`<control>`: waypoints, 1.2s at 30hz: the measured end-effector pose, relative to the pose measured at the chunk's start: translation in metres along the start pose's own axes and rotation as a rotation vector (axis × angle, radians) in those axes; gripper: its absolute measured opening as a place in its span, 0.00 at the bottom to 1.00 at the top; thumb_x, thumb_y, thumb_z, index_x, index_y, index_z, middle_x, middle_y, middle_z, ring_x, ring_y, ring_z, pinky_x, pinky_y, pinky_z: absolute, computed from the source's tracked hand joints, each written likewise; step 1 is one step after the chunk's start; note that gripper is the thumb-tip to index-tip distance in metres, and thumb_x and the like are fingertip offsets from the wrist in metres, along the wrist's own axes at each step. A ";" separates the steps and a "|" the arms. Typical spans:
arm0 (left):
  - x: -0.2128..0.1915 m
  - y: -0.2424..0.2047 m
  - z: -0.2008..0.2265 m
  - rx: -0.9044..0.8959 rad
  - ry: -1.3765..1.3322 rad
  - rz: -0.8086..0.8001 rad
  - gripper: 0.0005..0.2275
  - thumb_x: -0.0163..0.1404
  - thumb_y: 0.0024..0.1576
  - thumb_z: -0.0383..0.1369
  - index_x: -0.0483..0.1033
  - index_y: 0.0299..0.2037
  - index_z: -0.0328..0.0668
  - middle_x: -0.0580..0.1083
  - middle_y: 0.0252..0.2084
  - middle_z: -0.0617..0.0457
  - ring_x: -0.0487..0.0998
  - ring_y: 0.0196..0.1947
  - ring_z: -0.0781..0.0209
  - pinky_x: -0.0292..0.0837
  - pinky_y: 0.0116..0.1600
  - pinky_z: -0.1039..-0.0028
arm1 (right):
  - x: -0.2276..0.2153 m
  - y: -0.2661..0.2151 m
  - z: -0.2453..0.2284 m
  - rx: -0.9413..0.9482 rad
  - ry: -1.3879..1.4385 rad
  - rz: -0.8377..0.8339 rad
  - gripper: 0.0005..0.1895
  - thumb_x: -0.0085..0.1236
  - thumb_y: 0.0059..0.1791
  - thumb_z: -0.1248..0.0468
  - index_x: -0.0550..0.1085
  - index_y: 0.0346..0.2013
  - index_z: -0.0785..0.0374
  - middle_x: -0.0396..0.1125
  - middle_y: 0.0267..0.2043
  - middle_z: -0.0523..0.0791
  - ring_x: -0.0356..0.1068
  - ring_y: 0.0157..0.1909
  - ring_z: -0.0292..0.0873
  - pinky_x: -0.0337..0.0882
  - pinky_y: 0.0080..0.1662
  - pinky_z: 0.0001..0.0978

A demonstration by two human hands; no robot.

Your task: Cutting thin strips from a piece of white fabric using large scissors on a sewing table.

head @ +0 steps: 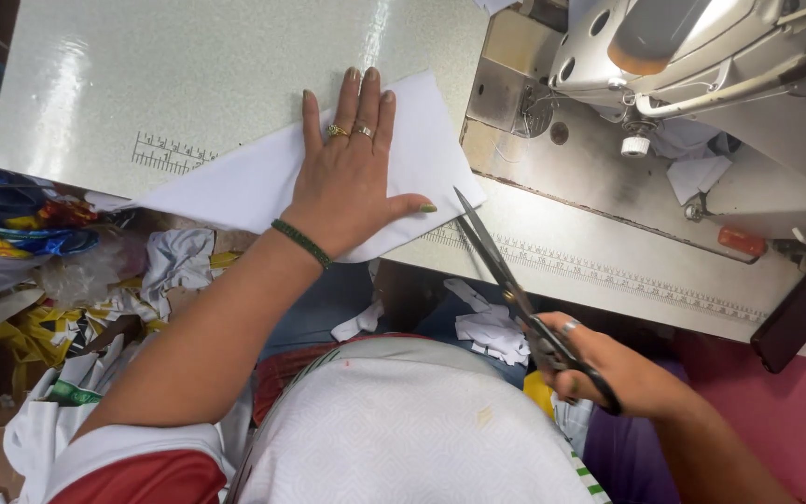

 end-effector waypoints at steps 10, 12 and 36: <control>0.002 -0.005 0.003 0.000 -0.020 -0.002 0.51 0.43 0.45 0.67 0.43 0.67 0.31 0.39 0.70 0.36 0.33 0.70 0.44 0.25 0.65 0.40 | 0.013 0.036 0.001 0.235 -0.286 0.100 0.52 0.43 0.36 0.35 0.43 0.66 0.56 0.56 0.24 0.40 0.53 0.27 0.37 0.60 0.32 0.31; 0.004 -0.005 0.002 -0.005 -0.036 -0.018 0.52 0.44 0.45 0.68 0.41 0.68 0.31 0.38 0.70 0.37 0.32 0.70 0.44 0.24 0.66 0.40 | 0.010 0.035 0.001 0.233 -0.312 0.174 0.50 0.38 0.33 0.31 0.48 0.65 0.50 0.51 0.22 0.40 0.51 0.27 0.37 0.58 0.33 0.31; 0.004 -0.011 0.007 -0.001 -0.013 0.043 0.53 0.44 0.42 0.70 0.44 0.67 0.31 0.40 0.70 0.35 0.34 0.70 0.44 0.26 0.67 0.40 | 0.001 0.048 -0.021 0.165 0.062 0.156 0.34 0.47 0.39 0.43 0.60 0.53 0.58 0.65 0.20 0.46 0.66 0.23 0.39 0.67 0.29 0.30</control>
Point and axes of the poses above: each hand's wrist, its own y-axis towards the middle knuckle, its own x-axis out of the palm, z = x × y, the point moved 9 cm from there along y, towards the middle knuckle
